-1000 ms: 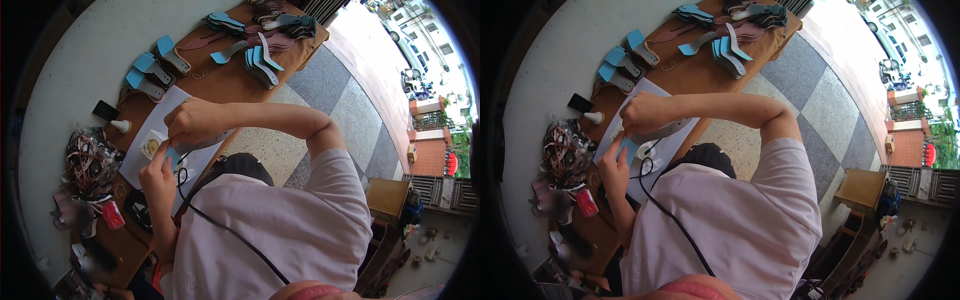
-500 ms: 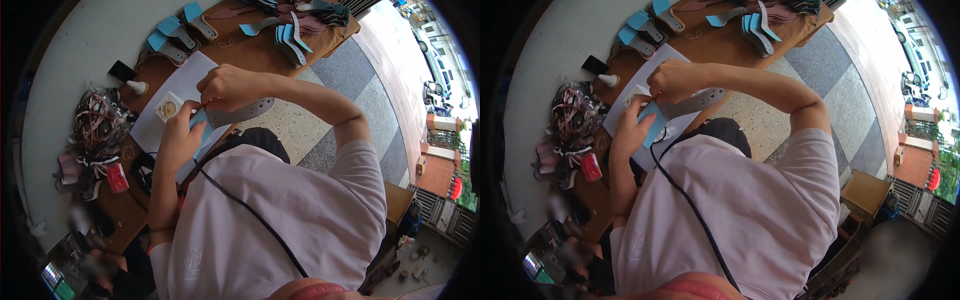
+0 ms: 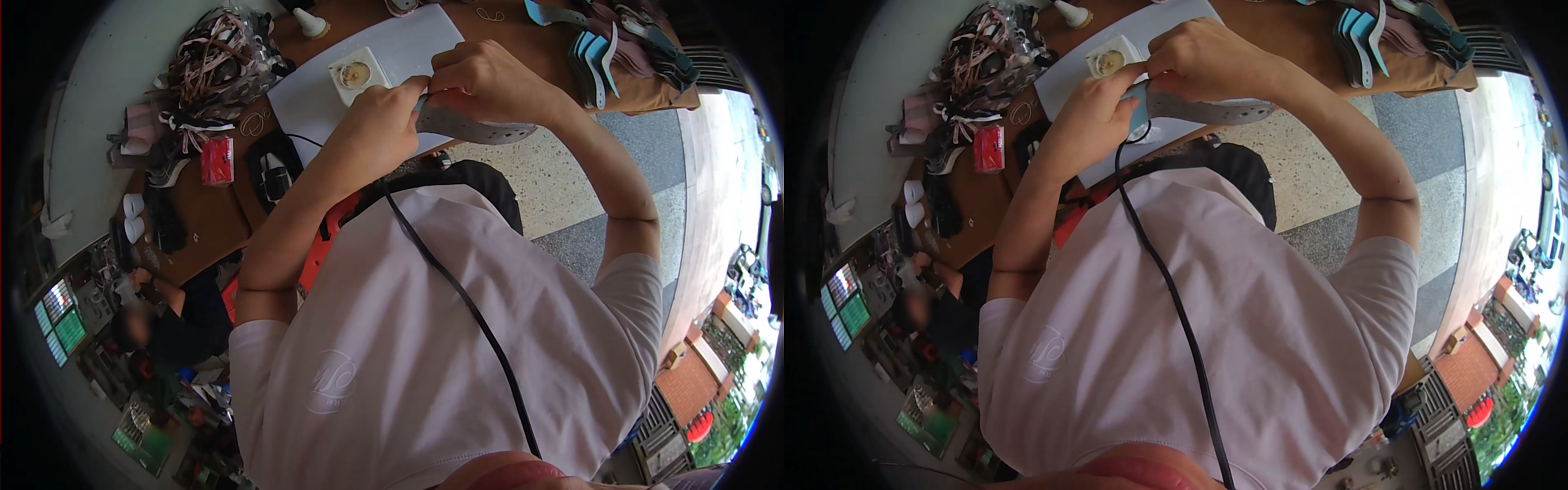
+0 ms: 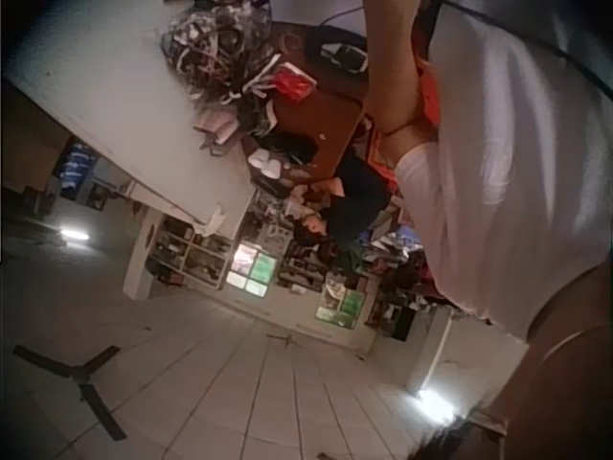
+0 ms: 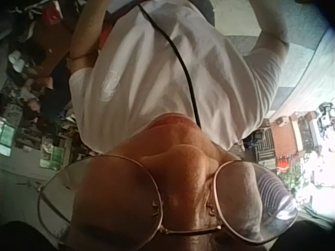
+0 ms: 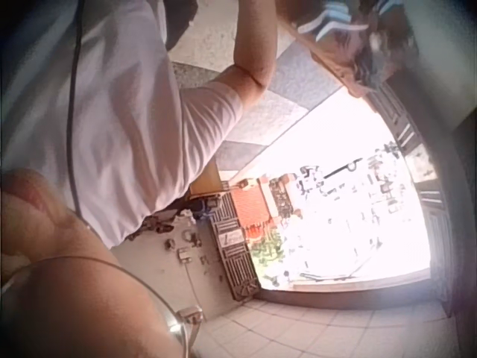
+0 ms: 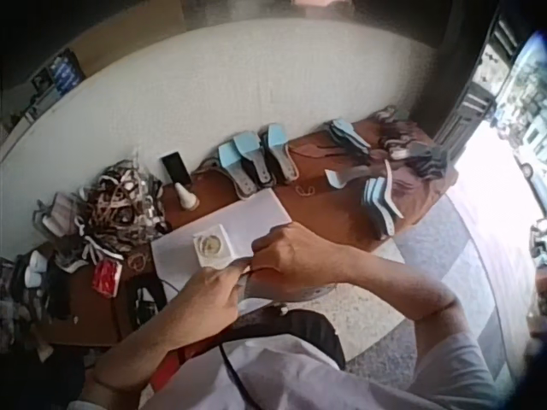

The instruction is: Applying adhesive to shoe components and attaching a leather strap to a sole.

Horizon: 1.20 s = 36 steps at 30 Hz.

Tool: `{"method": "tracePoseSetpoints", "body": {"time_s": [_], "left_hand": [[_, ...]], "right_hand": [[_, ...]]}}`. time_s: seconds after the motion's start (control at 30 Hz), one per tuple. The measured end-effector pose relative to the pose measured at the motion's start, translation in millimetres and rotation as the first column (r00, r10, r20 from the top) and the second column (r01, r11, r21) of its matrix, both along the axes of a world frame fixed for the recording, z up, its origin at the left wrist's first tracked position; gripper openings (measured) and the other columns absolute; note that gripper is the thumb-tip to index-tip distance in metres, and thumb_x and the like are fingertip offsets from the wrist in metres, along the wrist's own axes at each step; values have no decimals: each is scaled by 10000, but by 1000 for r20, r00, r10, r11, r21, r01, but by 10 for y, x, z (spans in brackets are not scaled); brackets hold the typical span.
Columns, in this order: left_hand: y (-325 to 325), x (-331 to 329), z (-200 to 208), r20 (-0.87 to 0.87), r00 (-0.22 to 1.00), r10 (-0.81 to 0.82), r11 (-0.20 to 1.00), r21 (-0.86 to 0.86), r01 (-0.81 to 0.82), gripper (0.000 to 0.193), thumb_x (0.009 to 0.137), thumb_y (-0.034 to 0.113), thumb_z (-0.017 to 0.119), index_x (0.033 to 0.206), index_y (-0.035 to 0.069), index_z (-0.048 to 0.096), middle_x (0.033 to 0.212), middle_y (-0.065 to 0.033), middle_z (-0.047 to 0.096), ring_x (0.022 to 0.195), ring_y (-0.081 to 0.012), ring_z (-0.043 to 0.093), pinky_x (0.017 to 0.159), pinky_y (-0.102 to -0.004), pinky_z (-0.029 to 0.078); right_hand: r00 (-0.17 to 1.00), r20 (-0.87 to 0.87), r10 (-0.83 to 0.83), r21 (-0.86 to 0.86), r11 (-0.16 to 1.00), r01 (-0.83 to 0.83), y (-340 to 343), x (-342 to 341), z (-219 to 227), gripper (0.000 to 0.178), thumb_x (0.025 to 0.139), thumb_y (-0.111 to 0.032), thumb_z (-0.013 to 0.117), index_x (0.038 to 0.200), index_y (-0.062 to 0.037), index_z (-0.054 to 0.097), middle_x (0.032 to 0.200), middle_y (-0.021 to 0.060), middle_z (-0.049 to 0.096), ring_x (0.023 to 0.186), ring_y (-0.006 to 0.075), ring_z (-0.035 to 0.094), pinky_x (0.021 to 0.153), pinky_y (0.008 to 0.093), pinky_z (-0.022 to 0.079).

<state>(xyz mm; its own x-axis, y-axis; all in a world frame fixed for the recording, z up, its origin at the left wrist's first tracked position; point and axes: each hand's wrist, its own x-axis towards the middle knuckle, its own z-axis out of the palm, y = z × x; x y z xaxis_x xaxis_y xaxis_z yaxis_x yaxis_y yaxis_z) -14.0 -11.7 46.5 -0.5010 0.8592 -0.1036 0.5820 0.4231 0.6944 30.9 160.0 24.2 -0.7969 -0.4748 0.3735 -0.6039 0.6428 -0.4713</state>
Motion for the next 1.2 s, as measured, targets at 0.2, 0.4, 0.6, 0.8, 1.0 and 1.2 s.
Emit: {"method": "tracePoseSetpoints", "body": {"time_s": [0.2, 0.4, 0.6, 0.8, 1.0, 1.2], "left_hand": [[-158, 44, -3, -82, 997, 8, 996, 86, -1, 300, 719, -32, 459, 1012, 8, 511, 660, -241, 492, 572, -345, 509, 507, -337, 398], [-370, 46, 108, -3, 998, 69, 989, 135, -68, 332, 727, -26, 467, 1050, 31, 520, 589, -196, 450, 452, -234, 413, 467, -271, 369], [-499, 28, 229, 64, 991, 114, 986, 112, -121, 344, 727, -18, 471, 1063, 30, 522, 528, -100, 366, 441, -90, 321, 425, -210, 306], [-627, 30, 199, 211, 957, 202, 973, 65, -219, 347, 727, -22, 467, 1067, 20, 521, 528, -29, 372, 469, -42, 306, 427, -182, 284], [-713, -11, 82, 332, 903, 273, 957, 1, -290, 344, 729, -20, 469, 1068, 15, 521, 594, -7, 452, 528, -28, 352, 473, -171, 315], [-771, -33, 31, 394, 868, 303, 942, 15, -335, 327, 737, -15, 468, 1059, 0, 523, 685, 5, 505, 599, -27, 393, 547, -162, 351]], "right_hand": [[925, 379, -2, -141, 988, 59, 73, -59, 3, 109, 693, -68, 618, 772, 5, 603, 688, 79, 565, 627, 200, 544, 567, 271, 421], [783, 558, 275, -350, 933, -79, 354, -230, -125, 200, 746, -40, 541, 945, -32, 555, 912, 64, 549, 875, 163, 499, 768, 273, 393], [517, 715, 471, -493, 864, -106, 150, -263, -274, 352, 663, 31, 566, 999, -21, 477, 968, 46, 506, 939, 159, 468, 857, 291, 337], [423, 770, 478, -468, 873, -136, 92, -396, -133, 317, 694, 33, 563, 1001, -12, 499, 824, 54, 565, 745, 133, 540, 749, 265, 417], [775, 466, 426, -394, 885, -249, 67, -442, 10, 163, 750, 17, 543, 906, 15, 592, 776, 80, 595, 718, 132, 564, 661, 223, 452], [830, 341, 442, -261, 892, -368, -31, -491, 201, 78, 739, 13, 530, 807, 37, 560, 759, 103, 565, 700, 193, 560, 624, 266, 450]]}}
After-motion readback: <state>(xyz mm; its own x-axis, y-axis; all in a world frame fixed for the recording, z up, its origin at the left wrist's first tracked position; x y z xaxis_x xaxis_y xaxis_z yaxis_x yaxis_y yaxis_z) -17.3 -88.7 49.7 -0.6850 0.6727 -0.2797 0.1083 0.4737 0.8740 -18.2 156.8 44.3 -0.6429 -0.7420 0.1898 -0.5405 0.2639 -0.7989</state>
